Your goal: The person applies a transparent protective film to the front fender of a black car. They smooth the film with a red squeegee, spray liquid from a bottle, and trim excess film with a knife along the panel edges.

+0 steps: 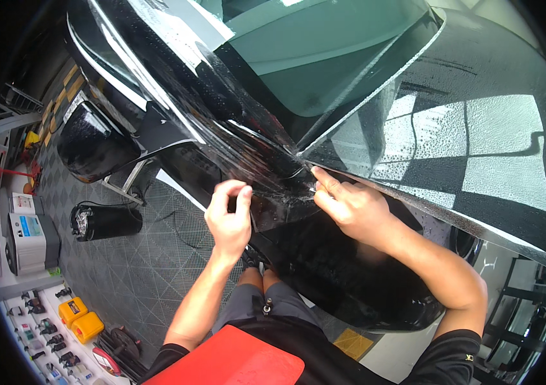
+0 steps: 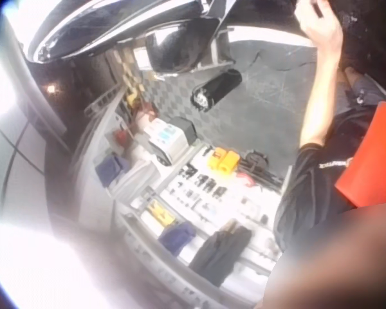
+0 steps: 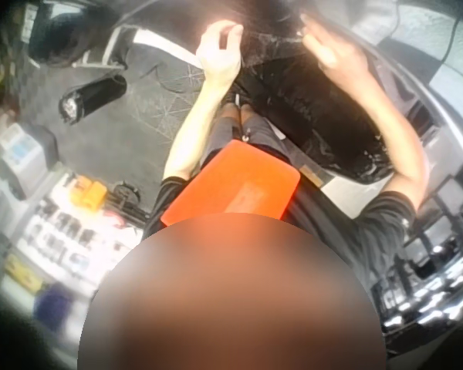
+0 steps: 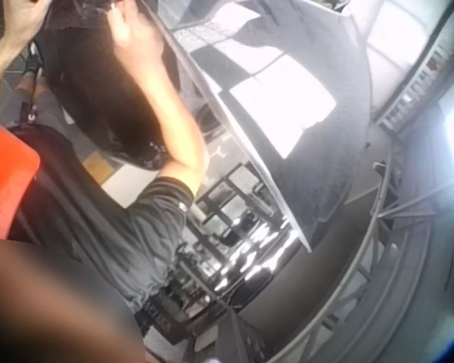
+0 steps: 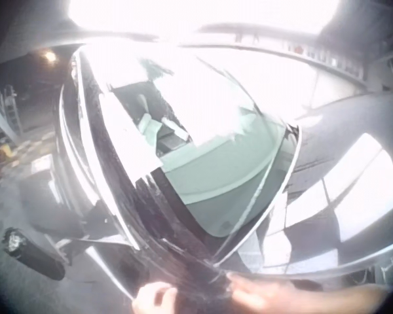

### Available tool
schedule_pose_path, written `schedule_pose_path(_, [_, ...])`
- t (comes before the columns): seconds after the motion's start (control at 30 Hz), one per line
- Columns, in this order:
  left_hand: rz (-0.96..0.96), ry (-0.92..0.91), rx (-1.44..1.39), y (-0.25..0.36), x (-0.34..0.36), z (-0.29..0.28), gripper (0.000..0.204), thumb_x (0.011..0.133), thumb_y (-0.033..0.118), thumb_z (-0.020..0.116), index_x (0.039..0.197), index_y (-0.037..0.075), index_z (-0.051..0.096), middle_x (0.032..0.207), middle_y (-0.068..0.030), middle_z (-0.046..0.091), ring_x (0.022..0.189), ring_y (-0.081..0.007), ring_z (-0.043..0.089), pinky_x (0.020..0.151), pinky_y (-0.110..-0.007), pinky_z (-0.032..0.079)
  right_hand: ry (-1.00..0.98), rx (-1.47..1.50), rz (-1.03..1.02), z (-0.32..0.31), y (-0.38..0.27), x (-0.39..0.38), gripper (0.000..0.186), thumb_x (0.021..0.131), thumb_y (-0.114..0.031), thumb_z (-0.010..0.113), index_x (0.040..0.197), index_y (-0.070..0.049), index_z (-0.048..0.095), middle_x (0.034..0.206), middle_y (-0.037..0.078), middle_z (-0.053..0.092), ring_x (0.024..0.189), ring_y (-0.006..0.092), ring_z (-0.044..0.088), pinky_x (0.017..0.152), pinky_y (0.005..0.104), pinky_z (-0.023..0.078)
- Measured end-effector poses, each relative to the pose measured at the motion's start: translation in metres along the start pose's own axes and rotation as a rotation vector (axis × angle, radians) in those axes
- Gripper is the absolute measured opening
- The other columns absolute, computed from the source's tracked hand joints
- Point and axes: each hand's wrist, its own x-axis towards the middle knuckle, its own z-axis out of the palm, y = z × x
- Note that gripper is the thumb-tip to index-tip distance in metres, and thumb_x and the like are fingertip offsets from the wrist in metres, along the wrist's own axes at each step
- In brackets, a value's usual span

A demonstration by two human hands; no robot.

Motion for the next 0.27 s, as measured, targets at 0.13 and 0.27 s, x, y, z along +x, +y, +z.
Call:
schedule_pose_path(0.13, [-0.345, 0.185, -0.002, -0.006, 0.014, 0.010, 0.065, 0.099, 0.024, 0.088, 0.141, -0.003, 0.047, 0.091, -0.0026, 0.062, 0.080, -0.0118, 0.059, 0.077, -0.028, 0.054, -0.005, 0.023, 0.012, 0.002, 0.000, -0.002, 0.007, 0.096, -0.009, 0.071, 0.102, -0.008, 0.069, 0.145, 0.018, 0.072, 0.069, 0.0142, 0.073, 0.059, 0.0312, 0.059])
schedule_pose_path(0.27, [-0.625, -0.032, -0.266, -0.036, 0.030, 0.006, 0.065, 0.101, 0.031, 0.086, 0.143, -0.002, 0.049, 0.094, -0.0035, 0.071, 0.082, -0.0117, 0.066, 0.077, -0.028, 0.055, -0.003, 0.041, 0.028, 0.013, 0.002, -0.009, 0.008, 0.097, -0.010, 0.071, 0.104, -0.011, 0.070, 0.150, 0.017, 0.069, 0.068, 0.0157, 0.074, 0.061, 0.0312, 0.061])
